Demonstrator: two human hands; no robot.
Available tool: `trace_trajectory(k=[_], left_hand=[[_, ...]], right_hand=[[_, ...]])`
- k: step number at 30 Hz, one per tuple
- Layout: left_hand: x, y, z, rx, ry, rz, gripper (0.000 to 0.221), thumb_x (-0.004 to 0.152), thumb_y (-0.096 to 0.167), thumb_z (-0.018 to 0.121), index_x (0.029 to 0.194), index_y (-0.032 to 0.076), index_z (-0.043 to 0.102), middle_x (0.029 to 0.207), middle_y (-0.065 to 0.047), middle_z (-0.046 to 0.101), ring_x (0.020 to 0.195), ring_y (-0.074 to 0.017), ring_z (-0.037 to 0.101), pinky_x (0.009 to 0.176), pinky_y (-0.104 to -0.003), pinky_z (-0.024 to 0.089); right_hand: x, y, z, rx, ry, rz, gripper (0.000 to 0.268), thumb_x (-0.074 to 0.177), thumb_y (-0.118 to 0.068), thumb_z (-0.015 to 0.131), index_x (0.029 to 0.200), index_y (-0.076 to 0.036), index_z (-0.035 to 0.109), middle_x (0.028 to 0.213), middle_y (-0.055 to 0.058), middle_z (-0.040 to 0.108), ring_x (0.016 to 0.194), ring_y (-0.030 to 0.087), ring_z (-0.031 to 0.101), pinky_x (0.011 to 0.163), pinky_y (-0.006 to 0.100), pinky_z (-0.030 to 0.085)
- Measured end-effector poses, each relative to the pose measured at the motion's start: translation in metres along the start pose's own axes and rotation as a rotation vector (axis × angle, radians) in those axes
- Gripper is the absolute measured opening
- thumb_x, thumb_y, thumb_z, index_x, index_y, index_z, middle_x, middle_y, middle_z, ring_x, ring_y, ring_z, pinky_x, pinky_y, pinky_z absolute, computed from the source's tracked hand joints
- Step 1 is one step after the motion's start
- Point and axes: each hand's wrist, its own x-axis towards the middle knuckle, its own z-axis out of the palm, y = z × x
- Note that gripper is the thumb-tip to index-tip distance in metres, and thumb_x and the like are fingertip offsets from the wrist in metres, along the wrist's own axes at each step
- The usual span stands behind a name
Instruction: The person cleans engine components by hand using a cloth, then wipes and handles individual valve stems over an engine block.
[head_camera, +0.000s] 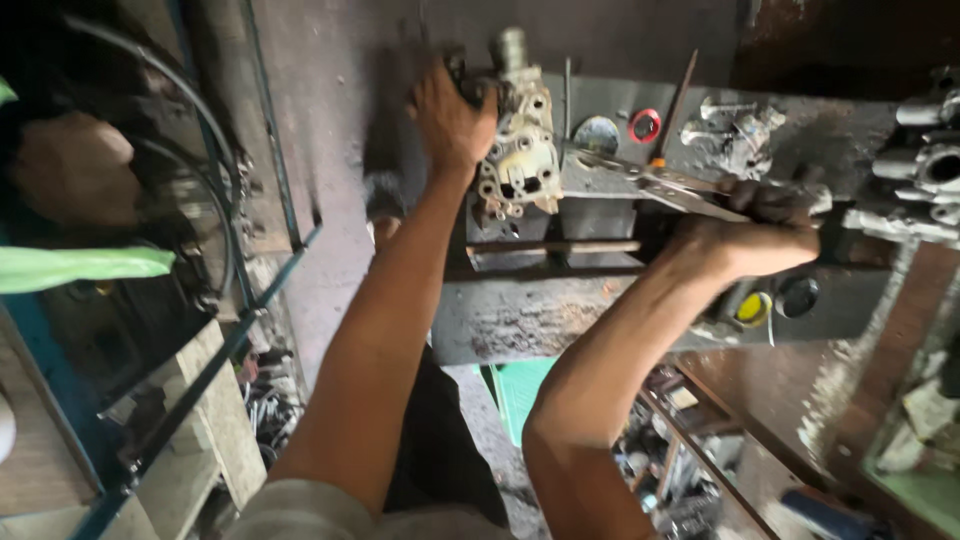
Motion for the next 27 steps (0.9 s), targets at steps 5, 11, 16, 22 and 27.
trace_trajectory(k=[5, 11, 16, 22, 27], left_hand=[[0.009, -0.004, 0.01, -0.084, 0.141, 0.072, 0.086, 0.085, 0.048, 0.075, 0.149, 0.002, 0.04, 0.146, -0.021, 0.052, 0.137, -0.0391, 0.047, 0.117, -0.057, 0.032], [0.003, -0.008, 0.011, -0.188, 0.191, 0.173, 0.089, 0.085, 0.038, 0.078, 0.151, -0.002, 0.034, 0.141, -0.025, 0.052, 0.131, -0.0444, 0.048, 0.112, -0.057, 0.036], [-0.002, -0.012, 0.011, -0.183, 0.203, 0.169, 0.084, 0.084, 0.035, 0.079, 0.147, -0.001, 0.038, 0.135, -0.023, 0.056, 0.128, -0.0417, 0.052, 0.113, -0.051, 0.041], [-0.002, -0.011, 0.01, -0.163, 0.236, 0.184, 0.08, 0.082, 0.035, 0.08, 0.142, -0.002, 0.043, 0.126, -0.023, 0.06, 0.12, -0.0406, 0.057, 0.108, -0.051, 0.043], [0.001, -0.012, 0.013, -0.188, 0.226, 0.208, 0.078, 0.084, 0.033, 0.077, 0.142, -0.007, 0.044, 0.123, -0.023, 0.063, 0.117, -0.0391, 0.06, 0.108, -0.049, 0.045]], right_hand=[[-0.026, -0.047, -0.015, -0.035, -0.279, 0.212, 0.023, 0.085, -0.012, 0.05, 0.1, 0.001, 0.061, 0.088, 0.012, 0.058, 0.072, 0.022, 0.049, 0.067, 0.034, 0.04], [-0.047, -0.012, 0.021, -0.121, -0.499, -0.071, 0.1, 0.072, 0.009, 0.052, 0.164, -0.018, 0.023, 0.122, 0.018, 0.063, 0.086, 0.023, 0.06, 0.075, 0.038, 0.053], [-0.06, 0.021, 0.043, -0.069, -0.619, 0.01, 0.092, 0.072, 0.006, 0.047, 0.162, -0.008, 0.028, 0.115, 0.024, 0.064, 0.097, 0.029, 0.063, 0.092, 0.046, 0.058], [-0.06, 0.025, 0.072, -0.045, -1.052, 0.162, 0.081, 0.086, -0.003, 0.064, 0.161, -0.015, 0.036, 0.119, 0.02, 0.069, 0.104, 0.029, 0.069, 0.095, 0.048, 0.062], [-0.037, 0.031, 0.084, -0.115, -1.22, 0.218, 0.076, 0.086, 0.0, 0.066, 0.157, -0.013, 0.043, 0.116, 0.019, 0.07, 0.1, 0.028, 0.069, 0.093, 0.046, 0.06]])
